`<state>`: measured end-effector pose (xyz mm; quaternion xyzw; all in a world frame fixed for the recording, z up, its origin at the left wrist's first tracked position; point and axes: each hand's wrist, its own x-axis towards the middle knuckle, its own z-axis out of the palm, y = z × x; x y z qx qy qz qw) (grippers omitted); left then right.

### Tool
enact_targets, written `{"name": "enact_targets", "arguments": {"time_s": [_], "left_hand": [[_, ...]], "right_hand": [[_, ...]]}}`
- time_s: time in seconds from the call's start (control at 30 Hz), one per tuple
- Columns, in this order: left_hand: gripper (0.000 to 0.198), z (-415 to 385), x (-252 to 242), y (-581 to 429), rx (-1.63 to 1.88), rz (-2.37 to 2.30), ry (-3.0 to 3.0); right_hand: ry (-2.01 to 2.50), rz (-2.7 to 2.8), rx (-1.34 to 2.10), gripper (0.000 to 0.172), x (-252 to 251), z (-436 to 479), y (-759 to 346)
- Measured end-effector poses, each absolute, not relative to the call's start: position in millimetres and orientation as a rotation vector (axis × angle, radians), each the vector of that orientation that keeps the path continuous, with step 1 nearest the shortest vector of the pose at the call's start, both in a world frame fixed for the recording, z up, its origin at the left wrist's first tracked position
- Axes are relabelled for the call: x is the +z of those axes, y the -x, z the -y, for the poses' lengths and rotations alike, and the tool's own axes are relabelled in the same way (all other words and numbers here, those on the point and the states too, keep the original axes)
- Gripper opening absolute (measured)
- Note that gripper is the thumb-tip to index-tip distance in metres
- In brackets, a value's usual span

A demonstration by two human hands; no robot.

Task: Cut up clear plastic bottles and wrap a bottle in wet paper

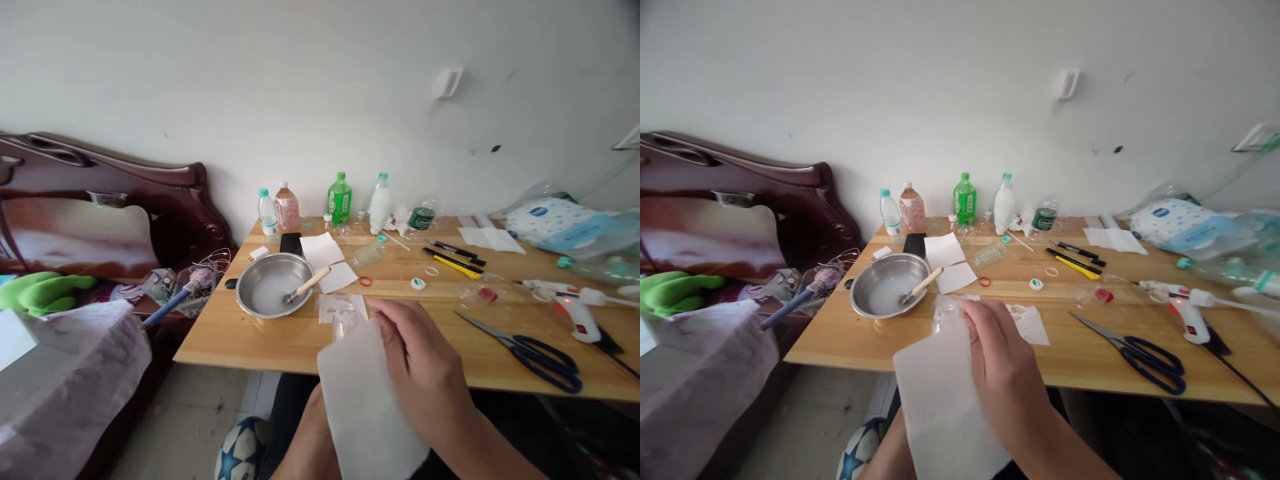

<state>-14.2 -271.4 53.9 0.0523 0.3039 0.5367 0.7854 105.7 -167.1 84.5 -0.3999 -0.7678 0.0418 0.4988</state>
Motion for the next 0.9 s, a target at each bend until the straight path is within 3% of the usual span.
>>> {"name": "enact_targets", "arguments": {"time_s": [0.23,0.57,0.9], "left_hand": [[0.049,228.2,20.9,9.6,1.236,-0.76,-0.245],[0.043,229.3,32.1,5.6,1.274,-0.724,-0.264],[0.044,231.3,39.6,15.6,1.237,-0.744,-0.235]], "right_hand": [[1.112,1.816,-0.075,0.034,84.1,161.7,-99.8],[1.274,1.89,-0.107,0.028,82.4,146.7,-95.3],[1.166,1.734,0.174,0.026,95.2,148.2,-100.3]]}}
